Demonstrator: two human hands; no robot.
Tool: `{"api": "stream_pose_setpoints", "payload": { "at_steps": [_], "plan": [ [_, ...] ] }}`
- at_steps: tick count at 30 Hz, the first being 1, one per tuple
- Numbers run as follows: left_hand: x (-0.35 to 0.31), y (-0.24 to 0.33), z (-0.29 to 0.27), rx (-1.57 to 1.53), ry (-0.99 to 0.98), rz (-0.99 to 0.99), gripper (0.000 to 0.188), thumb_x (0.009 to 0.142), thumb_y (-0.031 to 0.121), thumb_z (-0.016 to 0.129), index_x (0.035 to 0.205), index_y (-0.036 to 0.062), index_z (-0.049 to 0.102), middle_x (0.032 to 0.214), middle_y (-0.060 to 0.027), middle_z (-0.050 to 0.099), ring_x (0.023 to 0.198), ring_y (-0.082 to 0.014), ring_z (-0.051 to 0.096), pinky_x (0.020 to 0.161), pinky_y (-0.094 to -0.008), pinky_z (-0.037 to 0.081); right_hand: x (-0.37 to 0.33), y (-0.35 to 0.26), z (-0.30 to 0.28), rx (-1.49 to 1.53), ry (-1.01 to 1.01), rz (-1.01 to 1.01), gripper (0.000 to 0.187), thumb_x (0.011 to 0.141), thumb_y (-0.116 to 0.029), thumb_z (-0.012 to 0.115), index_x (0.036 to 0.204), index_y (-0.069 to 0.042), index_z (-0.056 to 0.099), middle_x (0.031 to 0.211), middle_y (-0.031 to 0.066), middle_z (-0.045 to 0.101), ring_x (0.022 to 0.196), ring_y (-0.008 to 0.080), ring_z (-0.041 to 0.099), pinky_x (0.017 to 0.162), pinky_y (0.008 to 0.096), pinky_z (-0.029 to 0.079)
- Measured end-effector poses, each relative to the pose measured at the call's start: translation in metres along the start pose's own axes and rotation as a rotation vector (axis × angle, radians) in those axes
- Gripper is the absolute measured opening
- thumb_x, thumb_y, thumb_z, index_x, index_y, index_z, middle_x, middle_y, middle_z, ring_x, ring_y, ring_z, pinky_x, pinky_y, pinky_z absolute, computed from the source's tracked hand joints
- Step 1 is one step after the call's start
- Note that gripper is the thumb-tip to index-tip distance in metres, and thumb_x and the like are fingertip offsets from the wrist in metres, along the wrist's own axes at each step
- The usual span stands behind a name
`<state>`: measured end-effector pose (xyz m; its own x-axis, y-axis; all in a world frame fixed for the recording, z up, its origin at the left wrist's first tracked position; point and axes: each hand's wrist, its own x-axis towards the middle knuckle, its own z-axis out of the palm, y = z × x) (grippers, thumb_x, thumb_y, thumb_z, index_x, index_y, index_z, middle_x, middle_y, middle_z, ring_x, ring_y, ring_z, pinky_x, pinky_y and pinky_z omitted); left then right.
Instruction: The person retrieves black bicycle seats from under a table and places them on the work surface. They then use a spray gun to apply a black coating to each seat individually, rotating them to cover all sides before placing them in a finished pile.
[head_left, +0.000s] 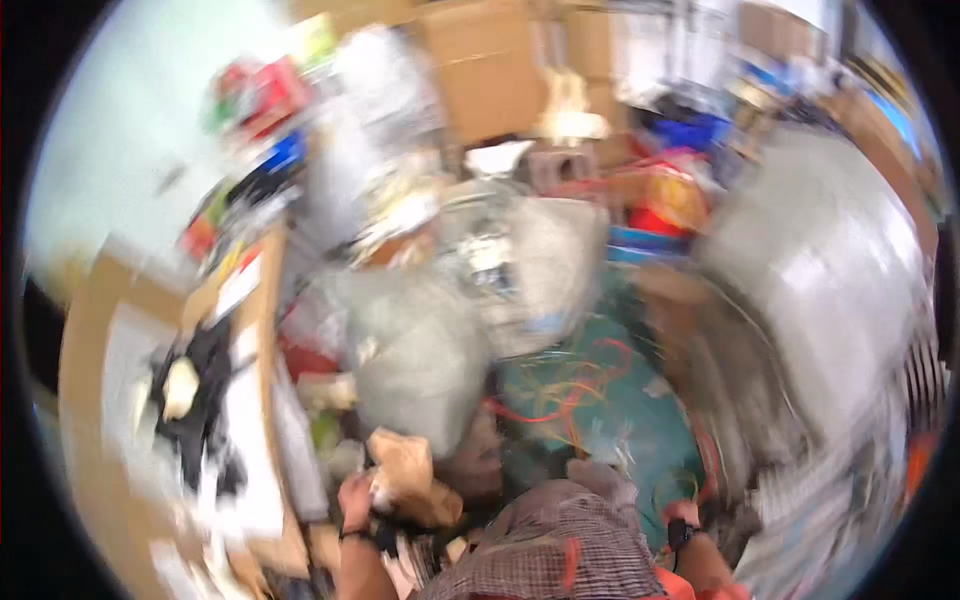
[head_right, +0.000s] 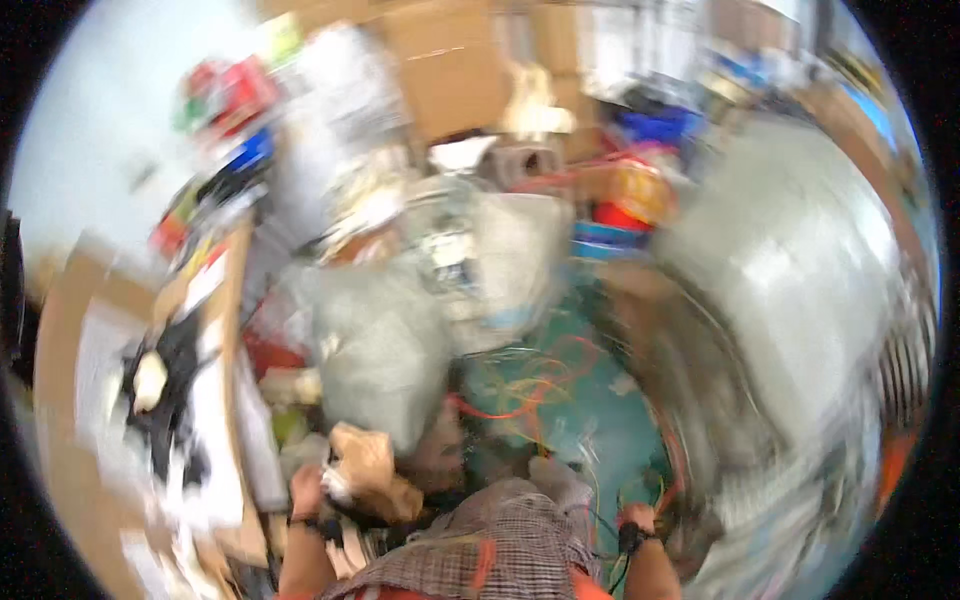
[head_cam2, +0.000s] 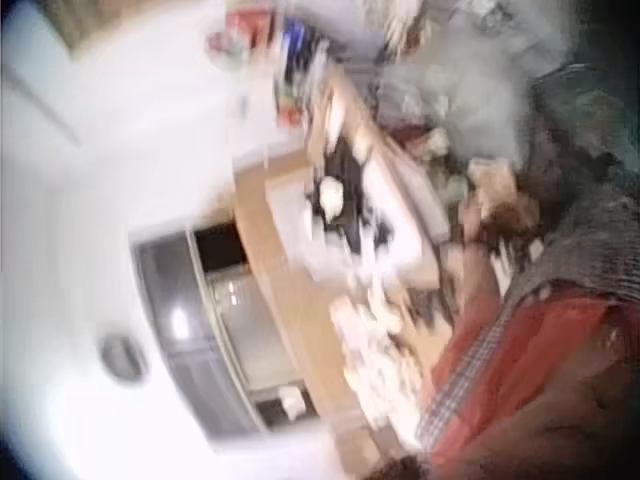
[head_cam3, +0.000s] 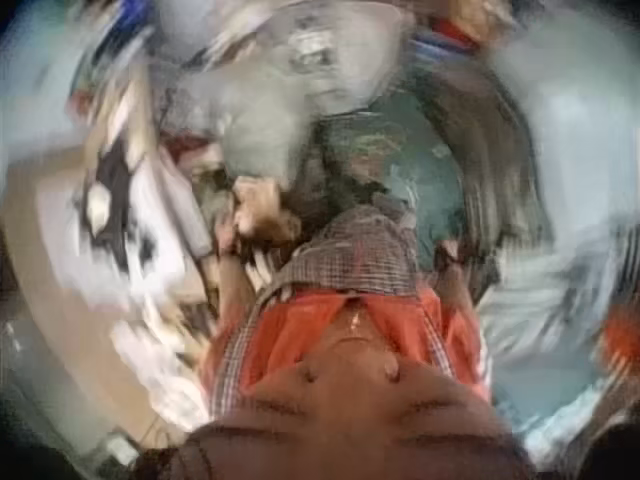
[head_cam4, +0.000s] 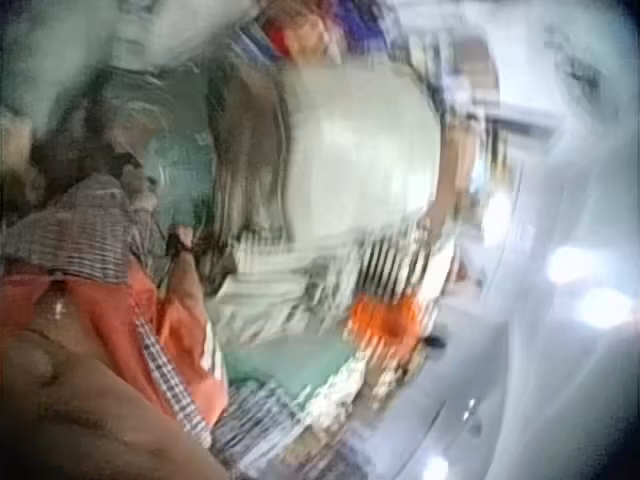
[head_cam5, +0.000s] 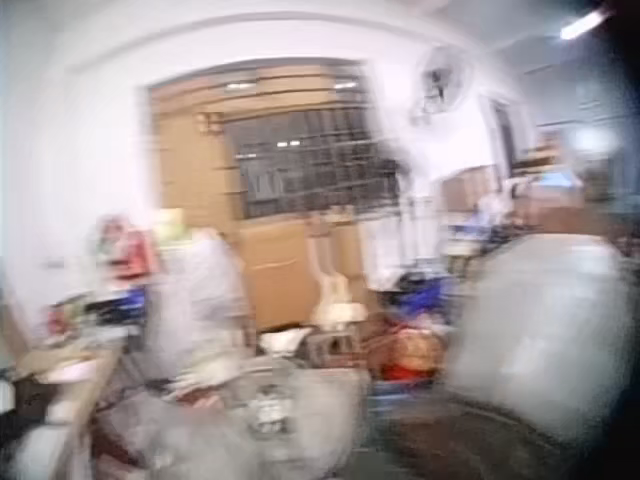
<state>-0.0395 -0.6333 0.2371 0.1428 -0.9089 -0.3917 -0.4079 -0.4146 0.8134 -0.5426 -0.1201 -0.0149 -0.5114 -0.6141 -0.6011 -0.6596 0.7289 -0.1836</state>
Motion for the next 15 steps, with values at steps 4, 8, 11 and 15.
{"api": "stream_pose_setpoints", "payload": {
  "at_steps": [4,8,11,15],
  "plan": [
    [-0.062,-0.043,-0.033,0.212,0.351,0.222,0.016,0.079,0.014,0.063,0.083,-0.0007,0.065,0.076,-0.0108,0.066,0.07,-0.0151,0.061,0.064,-0.0296,0.048,0.085,-0.032,-0.087,-0.209,-0.182,-0.192,0.027,0.073,-0.034,0.059,0.081,-0.01,0.067,0.085,0.0083,0.066,0.078,0.0255,0.064,0.067,0.039,0.051],
    [-0.139,-0.073,-0.051,0.086,0.485,0.119,0.017,0.075,0.015,0.064,0.084,0.0009,0.065,0.078,-0.0135,0.066,0.071,-0.0241,0.064,0.067,-0.032,0.05,0.16,-0.07,-0.137,-0.26,-0.187,-0.312,0.027,0.074,-0.034,0.059,0.08,-0.009,0.067,0.083,0.009,0.065,0.075,0.0253,0.063,0.065,0.0388,0.05],
    [-0.183,-0.069,-0.047,0.201,0.629,0.026,0.019,0.073,0.014,0.064,0.088,0.0009,0.065,0.079,-0.0148,0.066,0.074,-0.0239,0.064,0.069,-0.0323,0.05,0.219,-0.123,-0.181,-0.309,-0.171,-0.422,0.027,0.074,-0.033,0.059,0.08,-0.008,0.067,0.08,0.0095,0.065,0.073,0.0252,0.063,0.064,0.0386,0.05],
    [-0.226,-0.132,-0.058,-0.062,0.855,-0.117,0.014,0.074,0.006,0.06,0.085,-0.0024,0.064,0.076,-0.0106,0.065,0.072,-0.018,0.061,0.068,-0.0297,0.049,0.265,-0.256,-0.211,-0.283,-0.189,-0.624,0.027,0.074,-0.033,0.059,0.08,-0.007,0.066,0.078,0.0102,0.065,0.071,0.0251,0.063,0.063,0.0385,0.05]
  ]
}}
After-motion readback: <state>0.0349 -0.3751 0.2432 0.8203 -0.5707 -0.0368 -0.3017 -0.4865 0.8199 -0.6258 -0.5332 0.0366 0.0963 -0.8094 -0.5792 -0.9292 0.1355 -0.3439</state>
